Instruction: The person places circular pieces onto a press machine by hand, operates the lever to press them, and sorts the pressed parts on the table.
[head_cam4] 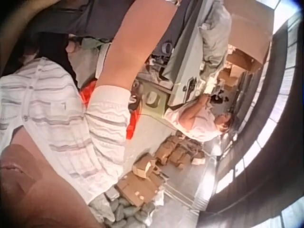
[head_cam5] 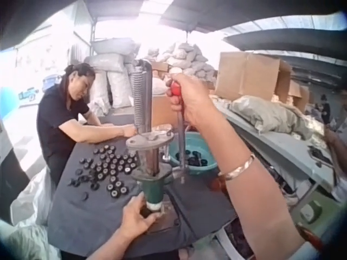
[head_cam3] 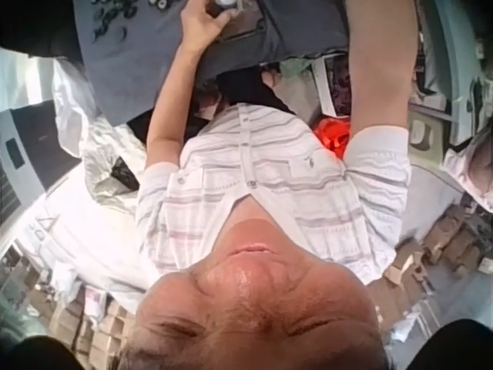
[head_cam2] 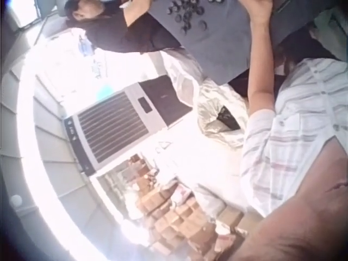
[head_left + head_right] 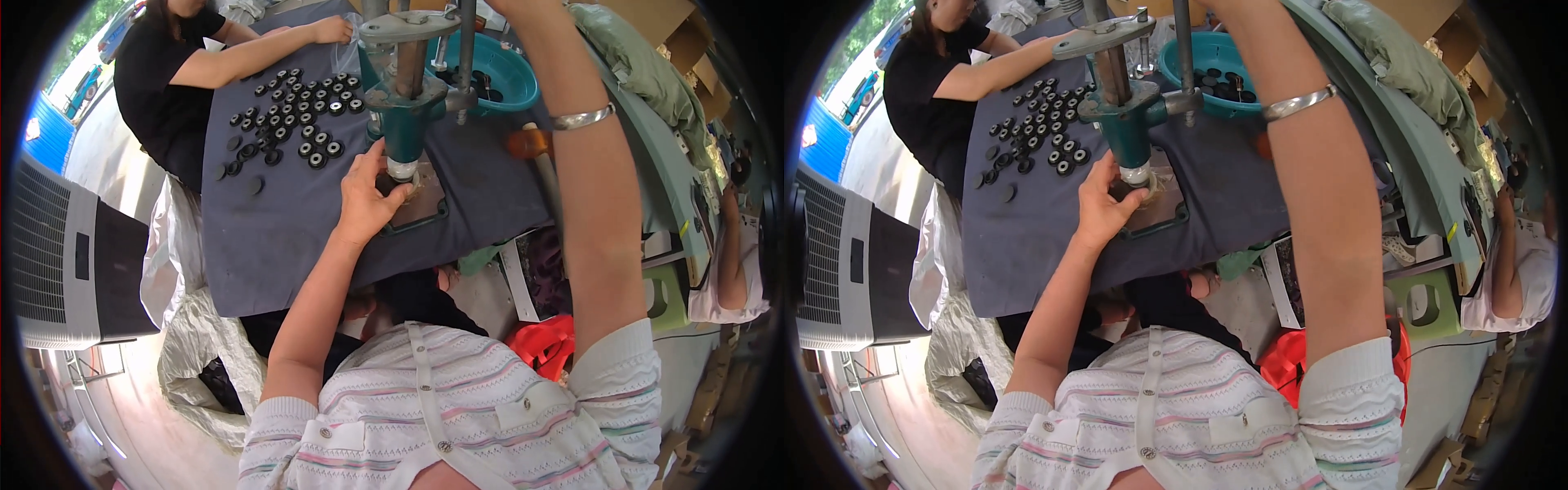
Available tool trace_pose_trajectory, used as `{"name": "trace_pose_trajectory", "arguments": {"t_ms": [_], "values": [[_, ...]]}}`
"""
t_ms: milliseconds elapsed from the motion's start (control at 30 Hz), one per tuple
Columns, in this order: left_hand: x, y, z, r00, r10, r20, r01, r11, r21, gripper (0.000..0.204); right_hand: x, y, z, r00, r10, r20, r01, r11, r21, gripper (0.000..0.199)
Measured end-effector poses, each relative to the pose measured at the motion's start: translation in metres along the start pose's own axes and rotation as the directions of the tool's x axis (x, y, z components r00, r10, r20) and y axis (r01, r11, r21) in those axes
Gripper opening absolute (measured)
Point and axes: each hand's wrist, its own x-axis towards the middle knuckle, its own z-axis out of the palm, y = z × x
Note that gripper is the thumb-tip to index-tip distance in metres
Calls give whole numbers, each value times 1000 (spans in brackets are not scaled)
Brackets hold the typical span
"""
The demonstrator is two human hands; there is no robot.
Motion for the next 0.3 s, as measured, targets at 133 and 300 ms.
{"name": "trace_pose_trajectory", "arguments": {"t_ms": [133,300], "values": [[-2,-2,-3,1000,-5,3,5,1000,18,83,-8,25,5,885,-439,-151,395,883,-252,21],[-3,-1,-7,1000,-17,6,17,999,33,84,-76,33,16,936,-284,208,72,732,677,24]]}}
